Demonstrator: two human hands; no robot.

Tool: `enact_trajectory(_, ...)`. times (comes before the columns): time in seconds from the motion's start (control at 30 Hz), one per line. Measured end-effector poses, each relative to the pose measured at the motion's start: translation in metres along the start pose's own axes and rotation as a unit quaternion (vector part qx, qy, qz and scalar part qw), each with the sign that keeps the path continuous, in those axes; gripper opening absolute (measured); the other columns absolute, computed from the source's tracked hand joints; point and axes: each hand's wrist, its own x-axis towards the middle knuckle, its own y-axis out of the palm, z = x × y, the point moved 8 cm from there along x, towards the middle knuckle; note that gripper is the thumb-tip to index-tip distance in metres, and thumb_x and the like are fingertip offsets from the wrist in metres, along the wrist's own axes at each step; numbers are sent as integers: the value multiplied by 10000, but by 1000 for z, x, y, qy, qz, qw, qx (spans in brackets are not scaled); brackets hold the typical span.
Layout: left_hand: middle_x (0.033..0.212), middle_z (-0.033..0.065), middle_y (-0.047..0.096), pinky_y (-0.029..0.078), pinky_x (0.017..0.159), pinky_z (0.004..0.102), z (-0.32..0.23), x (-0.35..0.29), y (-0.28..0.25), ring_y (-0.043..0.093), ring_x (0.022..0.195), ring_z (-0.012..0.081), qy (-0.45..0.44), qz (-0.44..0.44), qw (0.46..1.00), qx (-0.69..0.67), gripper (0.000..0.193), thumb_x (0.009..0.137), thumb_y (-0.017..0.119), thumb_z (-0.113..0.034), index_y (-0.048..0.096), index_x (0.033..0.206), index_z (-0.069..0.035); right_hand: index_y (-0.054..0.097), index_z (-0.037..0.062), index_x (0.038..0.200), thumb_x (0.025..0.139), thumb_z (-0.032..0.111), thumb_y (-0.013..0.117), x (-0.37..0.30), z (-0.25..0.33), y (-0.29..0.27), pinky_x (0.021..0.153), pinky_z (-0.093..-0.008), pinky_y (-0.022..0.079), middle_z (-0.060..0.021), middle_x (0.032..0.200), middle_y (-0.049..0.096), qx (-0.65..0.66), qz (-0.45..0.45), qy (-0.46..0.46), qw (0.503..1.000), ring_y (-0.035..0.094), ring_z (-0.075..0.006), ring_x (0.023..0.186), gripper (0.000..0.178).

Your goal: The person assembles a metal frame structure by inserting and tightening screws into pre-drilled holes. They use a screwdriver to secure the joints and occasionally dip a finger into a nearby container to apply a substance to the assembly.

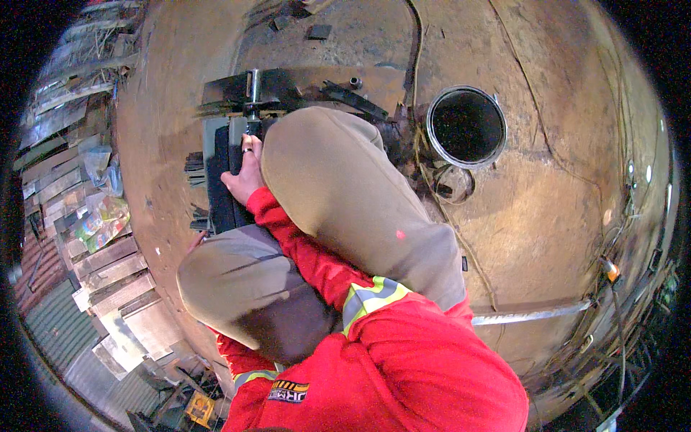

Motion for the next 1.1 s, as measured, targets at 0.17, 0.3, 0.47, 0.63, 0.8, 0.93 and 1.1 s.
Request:
enact_trajectory(0.17,834,34,627,451,672,258,-7,2,-3,554,731,113,26,-16,999,14,298,816,721,-176,664,1089,-70,371,-61,1334,642,160,710,-5,-9,1,1075,-379,312,-211,1277,384,1,-32,-8,999,375,-363,1244,802)
enact_trajectory(0.3,828,32,625,449,663,255,-8,21,13,550,722,111,86,-44,995,8,296,817,721,-179,664,1087,-71,424,-47,1355,670,229,755,-20,-22,-8,1053,-372,341,-205,1223,484,19,-22,109,994,459,-352,1182,809)
enact_trajectory(0.47,821,29,623,445,653,252,-38,12,-14,546,712,109,131,-97,986,42,293,818,721,-183,664,1084,-71,449,-50,1344,674,334,787,-43,-47,21,891,-350,442,-173,1034,557,106,15,156,982,544,-282,998,842)
enact_trajectory(0.63,752,-9,575,388,550,228,-76,18,7,484,618,75,-30,12,999,39,317,866,682,-228,623,1127,-57,383,-46,1394,646,375,813,-45,-36,8,620,-315,466,-54,686,544,109,158,224,956,539,-174,634,960)
enact_trajectory(0.8,774,-8,581,381,508,218,-105,61,38,488,614,68,-77,81,990,91,292,904,637,-261,610,1089,-36,367,-51,1400,625,308,826,-38,-45,0,600,-314,461,-46,666,519,149,130,252,947,519,-173,608,970)
enact_trajectory(0.93,991,37,631,464,786,268,-127,69,46,576,876,136,-26,55,989,137,313,903,638,-256,608,1094,-10,373,33,1425,604,182,828,-25,-43,2,732,-332,470,-104,844,525,189,113,258,941,528,-217,767,950)
enact_trajectory(1.1,882,13,615,450,514,238,-123,66,51,550,673,87,-37,28,993,108,304,896,644,-276,607,1084,-40,415,40,1401,618,155,801,-13,-23,-8,800,-359,471,-153,935,515,148,102,197,964,545,-279,843,881)
